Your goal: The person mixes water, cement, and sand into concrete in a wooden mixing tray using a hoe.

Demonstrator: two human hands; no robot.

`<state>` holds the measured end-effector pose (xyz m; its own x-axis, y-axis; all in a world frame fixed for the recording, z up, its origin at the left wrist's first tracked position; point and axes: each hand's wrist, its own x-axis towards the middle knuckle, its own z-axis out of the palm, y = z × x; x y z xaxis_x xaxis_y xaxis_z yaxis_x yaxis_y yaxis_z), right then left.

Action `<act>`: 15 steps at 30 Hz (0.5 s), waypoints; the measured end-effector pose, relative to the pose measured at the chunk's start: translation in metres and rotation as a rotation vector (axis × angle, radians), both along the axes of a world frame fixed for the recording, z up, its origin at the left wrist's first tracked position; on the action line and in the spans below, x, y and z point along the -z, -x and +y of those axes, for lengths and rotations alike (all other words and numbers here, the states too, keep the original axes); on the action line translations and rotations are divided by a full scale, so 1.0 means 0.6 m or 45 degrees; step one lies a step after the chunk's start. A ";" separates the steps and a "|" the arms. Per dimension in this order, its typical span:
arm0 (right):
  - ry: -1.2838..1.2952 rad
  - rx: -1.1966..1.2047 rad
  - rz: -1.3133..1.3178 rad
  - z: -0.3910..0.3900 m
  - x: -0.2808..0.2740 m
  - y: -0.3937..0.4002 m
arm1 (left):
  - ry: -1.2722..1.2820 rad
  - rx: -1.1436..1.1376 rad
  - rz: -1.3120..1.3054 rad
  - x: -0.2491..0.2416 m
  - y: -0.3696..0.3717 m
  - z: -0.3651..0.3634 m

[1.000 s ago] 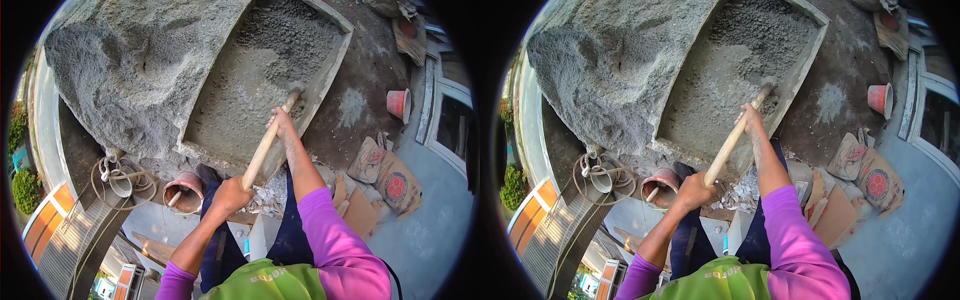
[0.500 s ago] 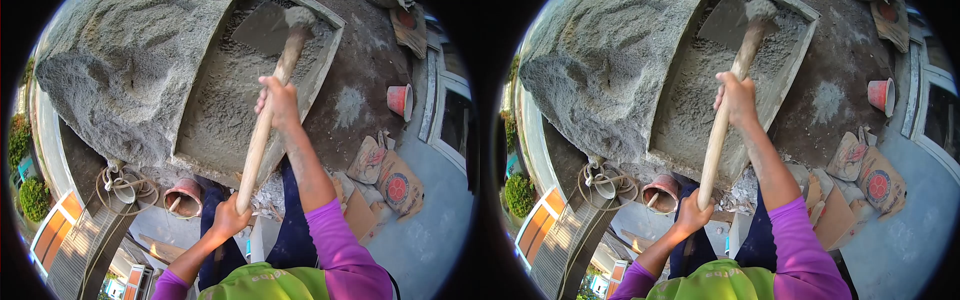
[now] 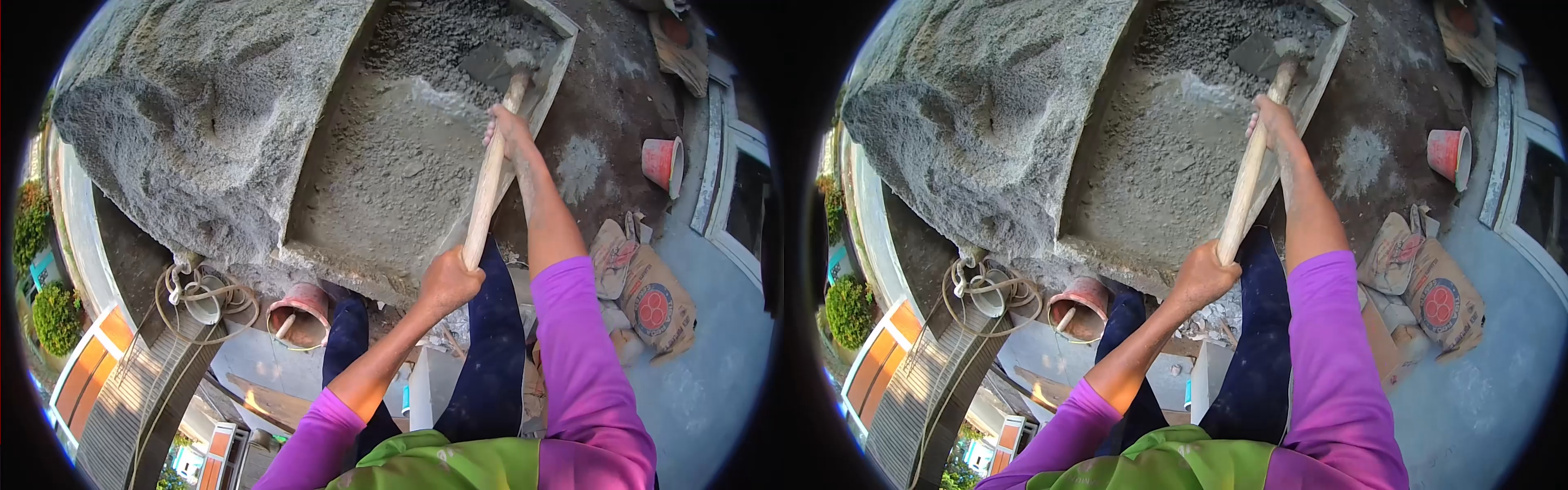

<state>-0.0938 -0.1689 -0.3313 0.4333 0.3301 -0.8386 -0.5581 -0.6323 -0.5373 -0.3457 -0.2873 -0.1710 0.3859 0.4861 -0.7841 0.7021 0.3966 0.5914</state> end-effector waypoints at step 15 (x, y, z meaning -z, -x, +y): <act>0.081 0.428 0.491 -0.186 -0.080 0.505 | -0.004 0.281 0.340 -0.205 0.489 -0.021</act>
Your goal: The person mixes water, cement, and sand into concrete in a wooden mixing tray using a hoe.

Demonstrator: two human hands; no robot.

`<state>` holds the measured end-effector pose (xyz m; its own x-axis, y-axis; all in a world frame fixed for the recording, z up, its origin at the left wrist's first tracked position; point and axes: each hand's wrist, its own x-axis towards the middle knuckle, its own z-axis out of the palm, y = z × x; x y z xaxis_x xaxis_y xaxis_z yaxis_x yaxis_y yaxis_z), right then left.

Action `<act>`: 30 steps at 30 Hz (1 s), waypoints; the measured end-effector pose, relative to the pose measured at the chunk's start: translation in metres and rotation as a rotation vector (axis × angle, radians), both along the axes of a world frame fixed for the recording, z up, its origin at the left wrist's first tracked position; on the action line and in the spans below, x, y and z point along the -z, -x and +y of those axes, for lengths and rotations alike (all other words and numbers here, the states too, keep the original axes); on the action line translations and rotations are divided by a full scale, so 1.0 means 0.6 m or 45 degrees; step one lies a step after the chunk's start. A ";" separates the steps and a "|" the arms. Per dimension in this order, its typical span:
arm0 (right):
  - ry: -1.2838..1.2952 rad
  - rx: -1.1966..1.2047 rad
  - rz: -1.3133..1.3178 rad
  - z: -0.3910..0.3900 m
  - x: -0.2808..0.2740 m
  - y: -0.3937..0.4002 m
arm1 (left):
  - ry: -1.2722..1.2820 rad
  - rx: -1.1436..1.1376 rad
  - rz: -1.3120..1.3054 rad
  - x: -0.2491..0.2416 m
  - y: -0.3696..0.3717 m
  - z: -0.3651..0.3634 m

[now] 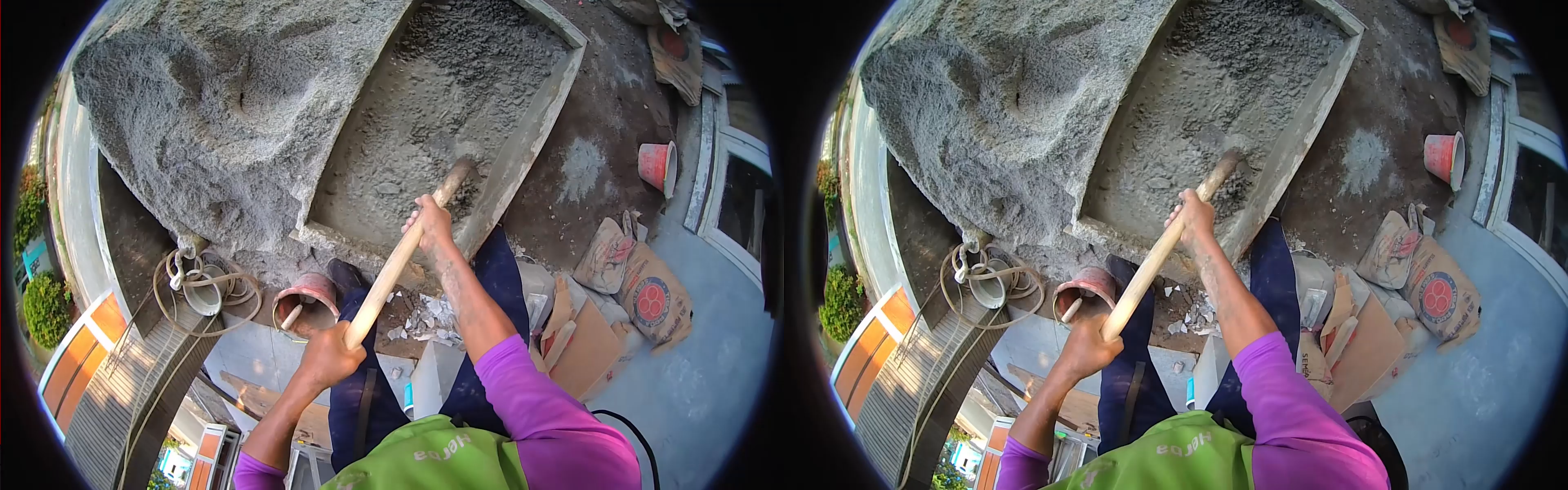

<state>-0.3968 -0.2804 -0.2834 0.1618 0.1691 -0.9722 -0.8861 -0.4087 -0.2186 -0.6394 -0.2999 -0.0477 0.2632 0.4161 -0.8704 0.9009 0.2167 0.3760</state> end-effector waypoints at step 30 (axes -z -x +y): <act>-0.114 -0.114 -0.159 0.042 0.144 -0.284 | -0.034 0.045 -0.049 0.133 -0.257 -0.006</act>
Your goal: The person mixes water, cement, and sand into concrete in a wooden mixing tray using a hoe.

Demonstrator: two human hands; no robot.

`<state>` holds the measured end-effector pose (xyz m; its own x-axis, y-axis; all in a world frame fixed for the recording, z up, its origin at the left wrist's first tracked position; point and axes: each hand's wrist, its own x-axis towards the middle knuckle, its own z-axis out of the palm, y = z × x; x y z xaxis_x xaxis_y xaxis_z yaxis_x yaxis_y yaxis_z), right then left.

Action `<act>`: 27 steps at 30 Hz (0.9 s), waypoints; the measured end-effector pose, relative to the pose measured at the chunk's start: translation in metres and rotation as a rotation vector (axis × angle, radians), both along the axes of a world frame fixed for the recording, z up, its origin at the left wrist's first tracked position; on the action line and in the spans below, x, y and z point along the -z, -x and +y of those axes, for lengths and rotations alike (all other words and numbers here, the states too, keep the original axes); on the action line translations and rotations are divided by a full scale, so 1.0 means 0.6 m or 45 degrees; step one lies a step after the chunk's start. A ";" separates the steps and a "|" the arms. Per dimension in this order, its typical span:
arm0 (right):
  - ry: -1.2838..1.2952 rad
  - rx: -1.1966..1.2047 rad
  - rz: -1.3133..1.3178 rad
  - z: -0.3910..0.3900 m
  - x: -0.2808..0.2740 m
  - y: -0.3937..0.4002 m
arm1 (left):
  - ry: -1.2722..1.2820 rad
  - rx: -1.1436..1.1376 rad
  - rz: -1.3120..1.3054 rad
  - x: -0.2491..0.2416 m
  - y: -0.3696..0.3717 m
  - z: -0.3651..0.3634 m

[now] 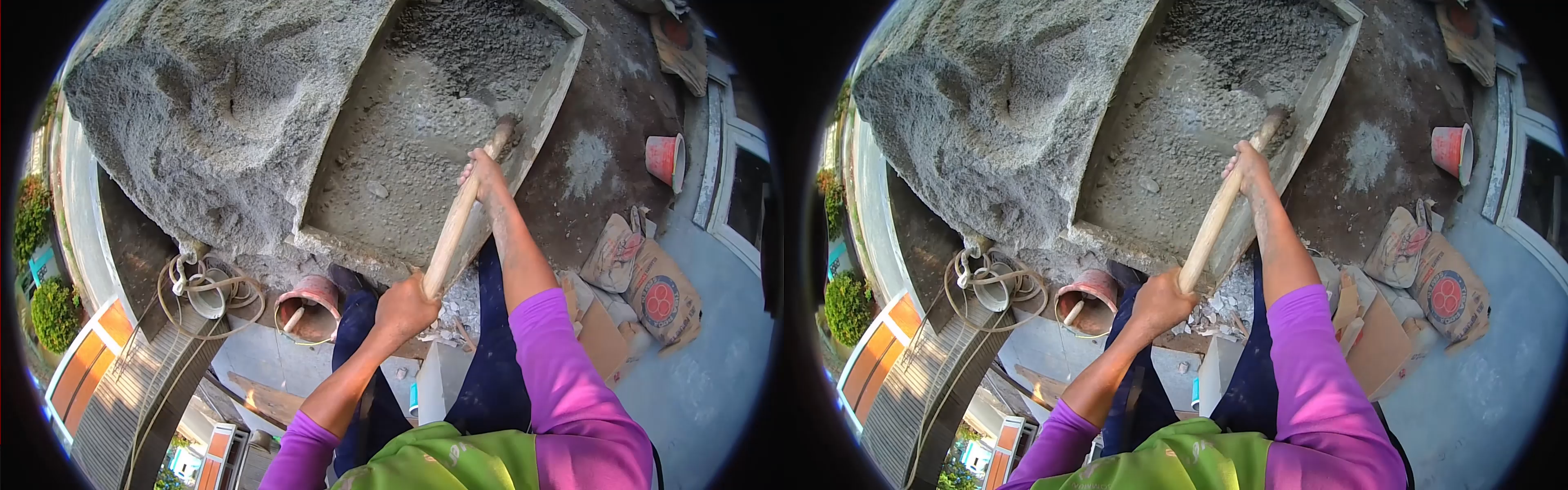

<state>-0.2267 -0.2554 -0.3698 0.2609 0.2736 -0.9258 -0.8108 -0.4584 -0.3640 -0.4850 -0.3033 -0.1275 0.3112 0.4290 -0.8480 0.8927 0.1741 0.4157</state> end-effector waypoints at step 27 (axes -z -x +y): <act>-0.069 -0.213 -0.763 0.242 -0.027 -0.342 | -0.018 -0.368 -0.588 0.340 -0.335 0.057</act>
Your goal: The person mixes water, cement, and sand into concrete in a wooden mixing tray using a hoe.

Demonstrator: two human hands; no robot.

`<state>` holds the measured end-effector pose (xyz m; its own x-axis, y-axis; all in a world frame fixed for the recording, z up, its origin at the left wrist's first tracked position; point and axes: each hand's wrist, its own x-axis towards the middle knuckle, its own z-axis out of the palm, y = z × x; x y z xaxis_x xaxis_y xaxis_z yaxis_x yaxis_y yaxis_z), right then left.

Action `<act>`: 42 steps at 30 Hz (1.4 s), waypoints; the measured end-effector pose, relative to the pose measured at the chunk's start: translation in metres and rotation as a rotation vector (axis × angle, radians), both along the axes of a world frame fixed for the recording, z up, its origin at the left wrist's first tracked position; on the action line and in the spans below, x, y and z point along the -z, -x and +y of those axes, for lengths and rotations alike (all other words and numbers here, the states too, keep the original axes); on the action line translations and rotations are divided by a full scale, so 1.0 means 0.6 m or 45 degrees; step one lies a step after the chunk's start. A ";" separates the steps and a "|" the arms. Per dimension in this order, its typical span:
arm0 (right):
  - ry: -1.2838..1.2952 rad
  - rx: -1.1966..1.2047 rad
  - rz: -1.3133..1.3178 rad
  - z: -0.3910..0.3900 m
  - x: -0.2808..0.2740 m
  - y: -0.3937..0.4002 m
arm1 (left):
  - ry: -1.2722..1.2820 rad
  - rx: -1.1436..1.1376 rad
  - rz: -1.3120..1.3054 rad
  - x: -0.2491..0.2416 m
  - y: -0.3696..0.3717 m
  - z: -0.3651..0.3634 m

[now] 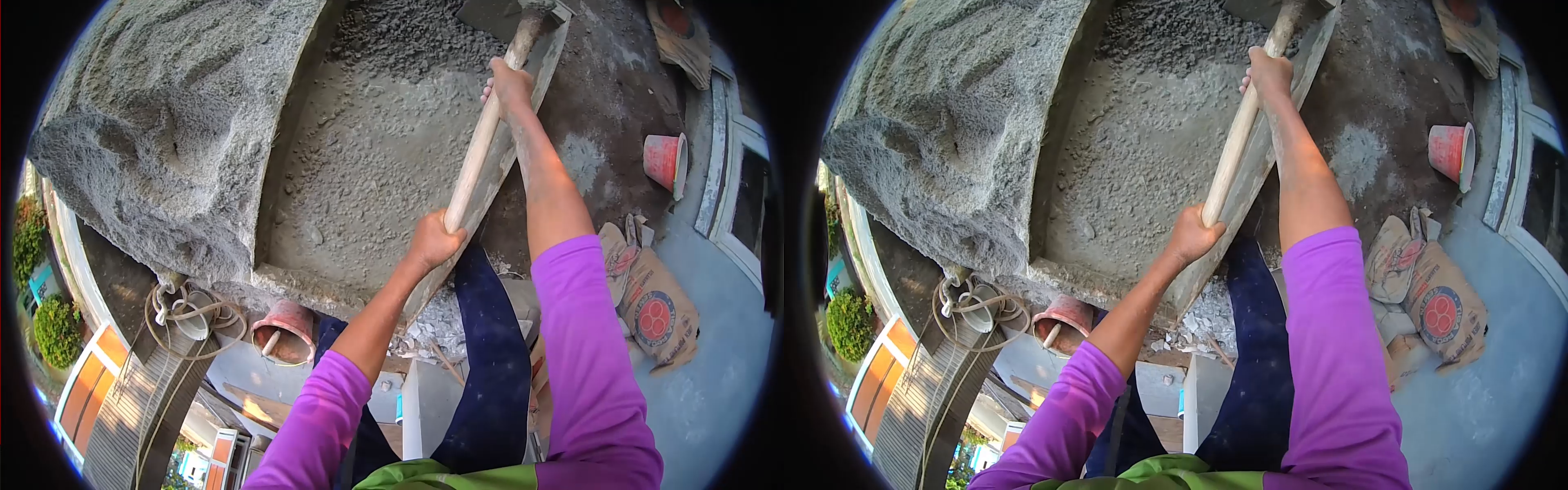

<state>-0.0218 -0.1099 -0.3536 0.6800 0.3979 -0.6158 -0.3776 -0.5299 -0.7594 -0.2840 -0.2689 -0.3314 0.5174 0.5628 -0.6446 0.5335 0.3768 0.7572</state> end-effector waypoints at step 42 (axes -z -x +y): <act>0.131 -0.249 0.134 0.034 -0.009 0.098 | 0.225 -0.303 0.081 -0.127 0.039 -0.020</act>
<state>-0.0804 -0.0895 -0.3482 0.5264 0.4471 -0.7231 -0.3343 -0.6732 -0.6596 -0.3077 -0.2807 -0.2549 0.3402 0.5397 -0.7700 0.4588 0.6195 0.6370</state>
